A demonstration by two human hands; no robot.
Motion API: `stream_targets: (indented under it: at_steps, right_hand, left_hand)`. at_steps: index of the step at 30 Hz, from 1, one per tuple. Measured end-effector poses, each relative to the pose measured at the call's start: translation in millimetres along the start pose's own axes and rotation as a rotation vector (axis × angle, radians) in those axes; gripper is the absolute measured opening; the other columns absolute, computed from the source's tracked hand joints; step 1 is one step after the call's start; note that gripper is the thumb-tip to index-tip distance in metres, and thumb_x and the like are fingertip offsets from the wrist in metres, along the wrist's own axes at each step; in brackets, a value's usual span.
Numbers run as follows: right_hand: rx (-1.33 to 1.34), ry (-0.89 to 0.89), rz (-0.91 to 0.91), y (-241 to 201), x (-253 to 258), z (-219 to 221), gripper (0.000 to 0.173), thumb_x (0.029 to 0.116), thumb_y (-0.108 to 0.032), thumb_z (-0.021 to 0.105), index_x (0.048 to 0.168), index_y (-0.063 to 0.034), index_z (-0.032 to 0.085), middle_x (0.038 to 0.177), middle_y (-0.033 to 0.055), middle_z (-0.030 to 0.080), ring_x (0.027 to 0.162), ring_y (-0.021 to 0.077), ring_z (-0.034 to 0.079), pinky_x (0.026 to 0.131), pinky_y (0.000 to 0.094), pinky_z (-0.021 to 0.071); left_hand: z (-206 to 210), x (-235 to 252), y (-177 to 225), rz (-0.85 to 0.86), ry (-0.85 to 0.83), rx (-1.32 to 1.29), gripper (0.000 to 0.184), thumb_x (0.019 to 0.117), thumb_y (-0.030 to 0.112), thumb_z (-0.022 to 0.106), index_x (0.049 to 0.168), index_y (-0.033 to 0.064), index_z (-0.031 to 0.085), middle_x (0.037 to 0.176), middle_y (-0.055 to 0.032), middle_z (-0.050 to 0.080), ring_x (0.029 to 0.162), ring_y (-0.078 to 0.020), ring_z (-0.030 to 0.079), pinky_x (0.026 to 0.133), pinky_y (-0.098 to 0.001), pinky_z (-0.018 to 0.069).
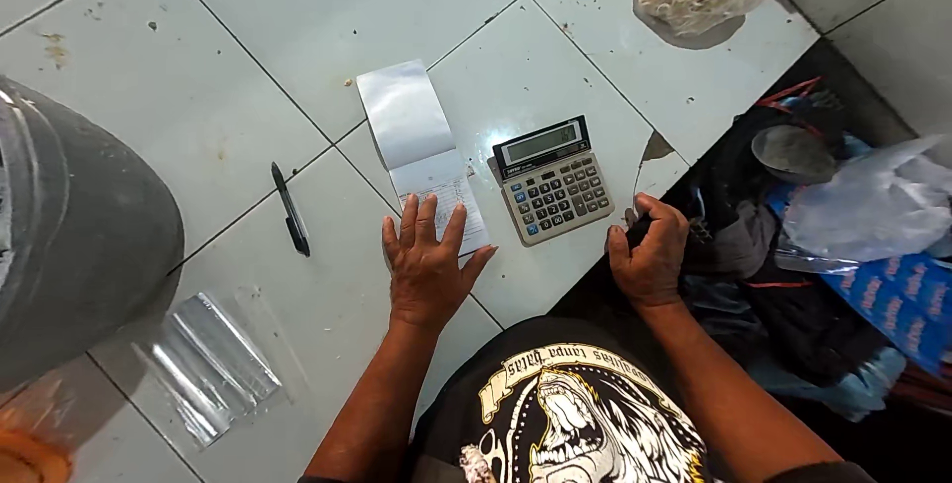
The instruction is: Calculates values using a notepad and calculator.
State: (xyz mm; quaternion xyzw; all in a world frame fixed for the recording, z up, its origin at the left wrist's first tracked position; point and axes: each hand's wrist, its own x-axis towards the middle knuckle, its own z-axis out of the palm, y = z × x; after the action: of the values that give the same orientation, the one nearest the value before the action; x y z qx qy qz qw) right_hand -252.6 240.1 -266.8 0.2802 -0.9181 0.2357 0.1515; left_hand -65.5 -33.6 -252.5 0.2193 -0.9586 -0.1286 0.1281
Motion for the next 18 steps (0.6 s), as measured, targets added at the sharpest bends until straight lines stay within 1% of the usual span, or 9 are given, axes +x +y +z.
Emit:
stream_targets:
  at_steps: [1,3,4,6,9,11,16,18]
  right_hand:
    - [0.028,0.007,0.002,-2.0,0.9,-2.4,0.050,0.0981,-0.033,0.059,0.139,-0.0054,0.054,0.137,0.0149,0.061,0.132,0.0327,0.053,0.114,0.0504,0.0403]
    - [0.069,0.025,-0.045,-12.1,2.2,-10.8,0.041,0.1012,-0.030,0.057,0.133,-0.0045,0.058,0.138,0.0161,0.061,0.133,0.0332,0.053,0.114,0.0514,0.0413]
    - [0.084,0.028,-0.083,-18.7,2.5,-15.2,0.037,0.1014,-0.029,0.056,0.130,-0.0050,0.061,0.140,0.0173,0.059,0.135,0.0343,0.051,0.115,0.0527,0.0391]
    - [0.102,-0.002,-0.134,-33.9,2.4,-22.1,0.034,0.1008,-0.029,0.055,0.126,-0.0106,0.067,0.145,0.0177,0.054,0.139,0.0362,0.044,0.117,0.0550,0.0343]
    - [0.090,-0.053,-0.166,-51.9,4.0,-21.9,0.029,0.0993,-0.028,0.055,0.122,-0.0195,0.072,0.149,0.0152,0.051,0.141,0.0367,0.041,0.115,0.0562,0.0359]
    - [0.077,-0.079,-0.176,-57.9,5.5,-18.4,0.029,0.0996,-0.027,0.055,0.121,-0.0221,0.073,0.150,0.0134,0.050,0.141,0.0361,0.041,0.113,0.0554,0.0366]
    - [0.028,-0.138,-0.188,-70.7,9.2,-15.9,0.031,0.1001,-0.025,0.052,0.123,-0.0251,0.073,0.153,0.0117,0.047,0.142,0.0355,0.039,0.113,0.0554,0.0351]
    - [0.003,-0.153,-0.184,-73.9,10.1,-14.8,0.032,0.0996,-0.025,0.051,0.124,-0.0252,0.072,0.154,0.0113,0.047,0.141,0.0353,0.039,0.111,0.0548,0.0368]
  left_hand:
    - [-0.2,-0.1,-0.1,0.001,0.002,-0.003,0.071,0.0937,0.075,0.048,0.144,0.0267,0.060,0.156,-0.0130,0.047,0.153,-0.0341,0.030,0.123,-0.0638,0.0172]
    - [-0.7,-0.4,-0.4,0.009,0.006,-0.012,0.069,0.0941,0.073,0.049,0.144,0.0261,0.060,0.156,-0.0132,0.048,0.152,-0.0347,0.031,0.122,-0.0643,0.0186]
    - [-0.6,-0.3,0.0,0.013,0.005,-0.015,0.069,0.0943,0.073,0.050,0.144,0.0258,0.060,0.156,-0.0135,0.047,0.152,-0.0349,0.031,0.122,-0.0645,0.0189]
    - [-0.5,0.0,1.6,0.015,0.001,-0.022,0.070,0.0942,0.072,0.050,0.144,0.0247,0.060,0.156,-0.0144,0.047,0.152,-0.0354,0.031,0.122,-0.0646,0.0181]
    - [-0.4,0.0,1.7,0.011,-0.001,-0.023,0.070,0.0936,0.073,0.051,0.145,0.0249,0.059,0.156,-0.0143,0.047,0.152,-0.0348,0.030,0.123,-0.0640,0.0178]
    - [-0.4,0.1,1.1,0.007,-0.001,-0.020,0.070,0.0933,0.073,0.051,0.145,0.0253,0.059,0.156,-0.0139,0.047,0.153,-0.0349,0.030,0.122,-0.0641,0.0177]
    - [-0.6,0.2,-0.3,0.001,-0.005,-0.024,0.071,0.0931,0.074,0.049,0.144,0.0246,0.060,0.156,-0.0142,0.047,0.153,-0.0349,0.029,0.122,-0.0645,0.0169]
    - [-1.0,0.5,-0.2,-0.003,-0.012,-0.028,0.072,0.0933,0.074,0.049,0.144,0.0245,0.060,0.156,-0.0144,0.047,0.153,-0.0351,0.029,0.122,-0.0647,0.0166]
